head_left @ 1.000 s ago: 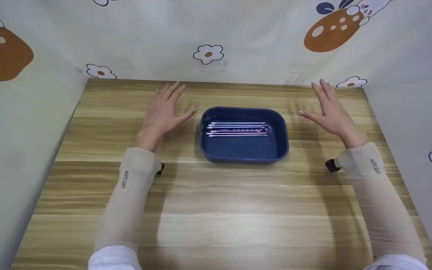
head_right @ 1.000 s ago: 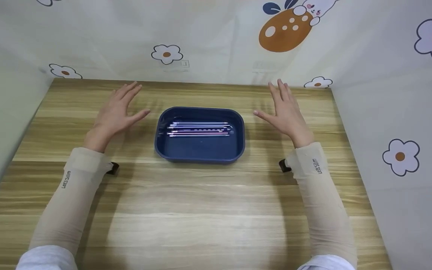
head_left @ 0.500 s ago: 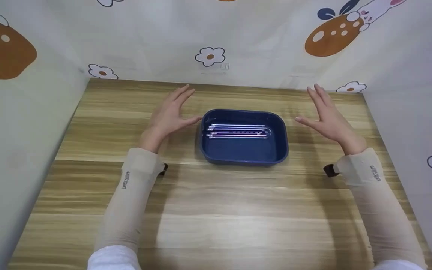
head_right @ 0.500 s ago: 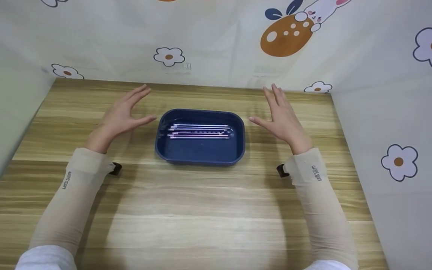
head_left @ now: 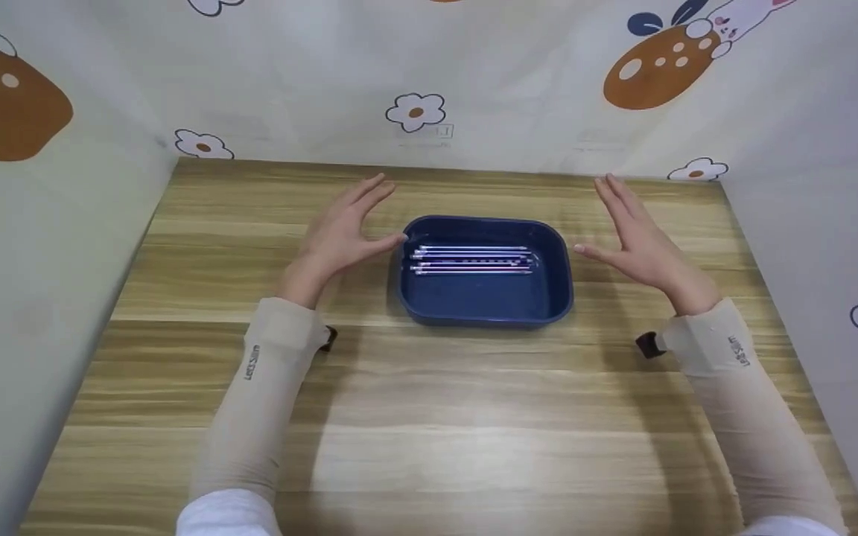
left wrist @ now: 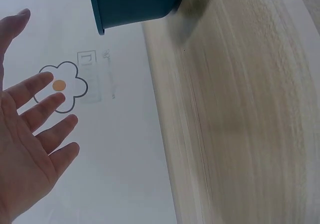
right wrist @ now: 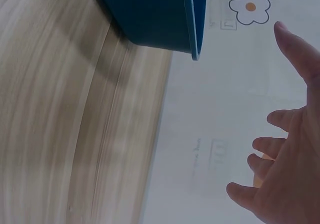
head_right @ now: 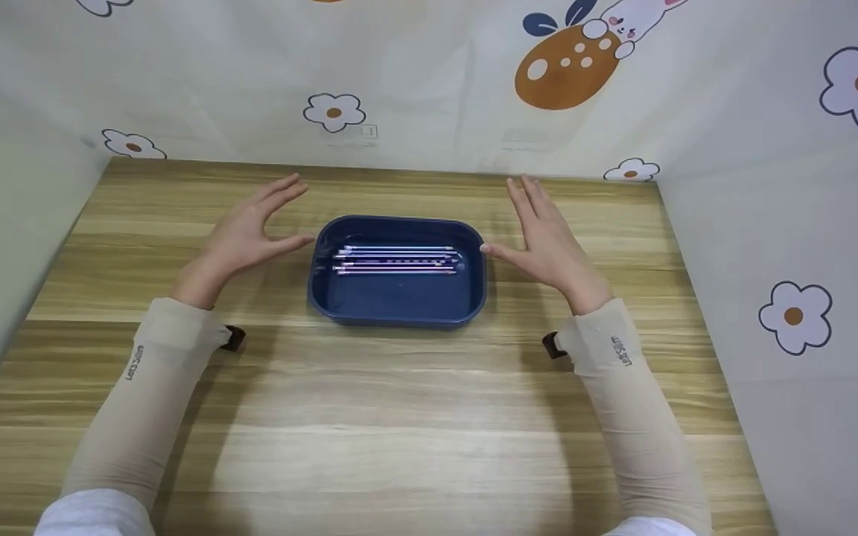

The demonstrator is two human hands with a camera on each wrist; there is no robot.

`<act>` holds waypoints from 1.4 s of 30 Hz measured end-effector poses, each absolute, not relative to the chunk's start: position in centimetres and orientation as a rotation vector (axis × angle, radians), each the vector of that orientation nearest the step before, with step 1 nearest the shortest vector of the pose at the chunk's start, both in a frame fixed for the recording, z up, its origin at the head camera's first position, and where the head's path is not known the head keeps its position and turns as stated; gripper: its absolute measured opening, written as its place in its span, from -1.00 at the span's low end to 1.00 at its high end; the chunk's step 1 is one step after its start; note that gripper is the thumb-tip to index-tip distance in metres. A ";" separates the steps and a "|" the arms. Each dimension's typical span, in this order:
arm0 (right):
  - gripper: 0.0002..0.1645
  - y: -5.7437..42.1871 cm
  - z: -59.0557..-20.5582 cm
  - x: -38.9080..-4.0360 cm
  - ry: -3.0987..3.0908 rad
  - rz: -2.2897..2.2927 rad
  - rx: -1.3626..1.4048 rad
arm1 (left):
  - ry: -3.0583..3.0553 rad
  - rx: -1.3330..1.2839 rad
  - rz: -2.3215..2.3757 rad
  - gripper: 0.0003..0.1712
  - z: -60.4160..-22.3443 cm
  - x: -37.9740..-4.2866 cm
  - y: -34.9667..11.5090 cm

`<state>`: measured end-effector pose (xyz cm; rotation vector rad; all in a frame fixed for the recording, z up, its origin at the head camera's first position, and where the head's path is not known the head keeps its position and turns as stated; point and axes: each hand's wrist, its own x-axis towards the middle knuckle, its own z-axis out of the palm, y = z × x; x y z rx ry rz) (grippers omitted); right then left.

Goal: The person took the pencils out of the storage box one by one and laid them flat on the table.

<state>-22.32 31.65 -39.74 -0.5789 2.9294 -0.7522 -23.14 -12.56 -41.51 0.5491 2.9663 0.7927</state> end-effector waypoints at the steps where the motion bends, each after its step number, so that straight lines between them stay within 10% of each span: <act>1: 0.23 31.5 -39.8 -22.2 2.929 -0.749 -0.586 | 2.966 0.550 0.789 -0.08 -41.5 -23.1 -12.5; 42: 0.68 26.3 -43.3 -19.4 2.734 -0.621 -0.724 | 2.898 0.586 0.850 -0.15 -41.5 -22.0 -10.9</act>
